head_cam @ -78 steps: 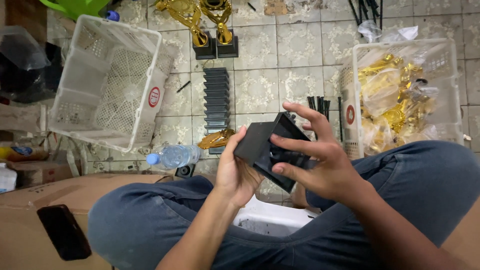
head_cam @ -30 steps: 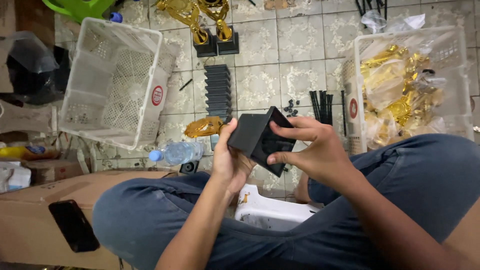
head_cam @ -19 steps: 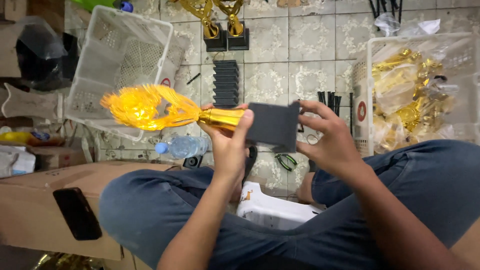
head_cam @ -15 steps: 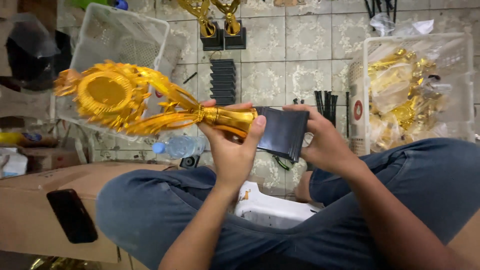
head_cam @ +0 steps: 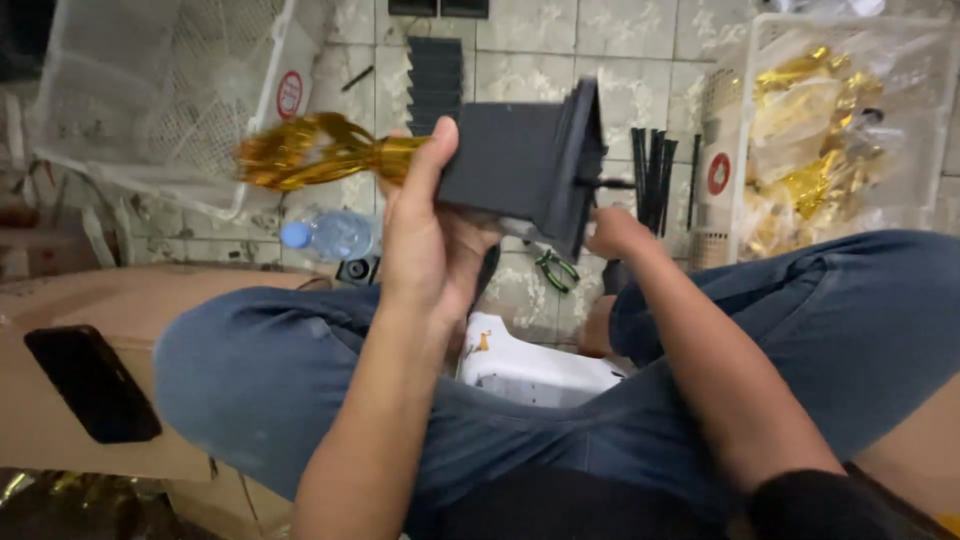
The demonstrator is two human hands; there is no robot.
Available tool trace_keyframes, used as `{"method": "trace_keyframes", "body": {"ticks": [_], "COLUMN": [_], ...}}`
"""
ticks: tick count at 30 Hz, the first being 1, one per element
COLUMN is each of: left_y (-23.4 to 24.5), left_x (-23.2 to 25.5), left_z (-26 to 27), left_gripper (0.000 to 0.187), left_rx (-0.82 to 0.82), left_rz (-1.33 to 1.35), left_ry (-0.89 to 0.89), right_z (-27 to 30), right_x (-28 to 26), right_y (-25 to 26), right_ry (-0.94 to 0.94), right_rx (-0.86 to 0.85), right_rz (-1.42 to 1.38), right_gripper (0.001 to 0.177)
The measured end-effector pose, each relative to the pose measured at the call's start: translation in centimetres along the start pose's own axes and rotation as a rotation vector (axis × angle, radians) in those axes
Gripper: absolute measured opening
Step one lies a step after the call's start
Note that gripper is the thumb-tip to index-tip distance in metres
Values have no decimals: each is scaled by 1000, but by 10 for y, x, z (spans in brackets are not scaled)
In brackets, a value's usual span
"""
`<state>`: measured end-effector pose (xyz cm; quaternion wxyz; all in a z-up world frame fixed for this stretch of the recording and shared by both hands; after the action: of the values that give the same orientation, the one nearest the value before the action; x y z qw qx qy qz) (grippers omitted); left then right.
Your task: Assembling a trophy by connecting the gold top piece to the black base using a metal rod and securing it with pliers.
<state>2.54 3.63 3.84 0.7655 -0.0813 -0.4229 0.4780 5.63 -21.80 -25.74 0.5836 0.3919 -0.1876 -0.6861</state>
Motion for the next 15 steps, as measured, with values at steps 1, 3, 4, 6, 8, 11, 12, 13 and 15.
{"method": "trace_keyframes", "body": {"ticks": [1, 3, 4, 6, 8, 11, 12, 13, 15], "left_y": [1, 7, 13, 19, 17, 22, 22, 22, 23], "left_x": [-1, -1, -2, 0, 4, 3, 4, 5, 5], "left_z": [-3, -8, -11, -11, -5, -8, -9, -10, -12], "left_gripper": [48, 32, 29, 27, 15, 20, 20, 20, 21], "left_rx": [-42, -65, -63, -46, -49, -3, 3, 27, 46], "left_rz": [68, 139, 157, 180, 182, 222, 222, 214, 207], "left_ry": [132, 250, 280, 305, 278, 289, 292, 309, 330], "right_z": [13, -2, -20, -40, -131, -92, -93, -94, -97], "right_x": [-9, 9, 35, 138, 201, 137, 142, 147, 158], "right_y": [1, -50, -101, -228, -362, -315, -328, -341, -357], "right_ry": [35, 86, 0, -172, -351, -460, -462, -453, -449], "right_rx": [-57, -131, -163, -226, -285, -405, -411, -412, -408], "right_rz": [-110, -222, -232, -247, -254, -193, -192, -227, -262], "right_gripper": [58, 64, 64, 63, 62, 81, 81, 80, 79]}}
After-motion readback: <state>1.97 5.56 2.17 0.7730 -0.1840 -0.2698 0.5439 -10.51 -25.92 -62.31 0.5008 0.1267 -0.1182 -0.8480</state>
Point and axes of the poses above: each hand's wrist, its own z-axis away from the middle knuckle, its own y-axis out of the back of the hand, x = y × z, the point moved 1 cm from there along -z, towards the middle knuckle, and after that the axes turned 2 degrees about y, right-handed, at the moved point
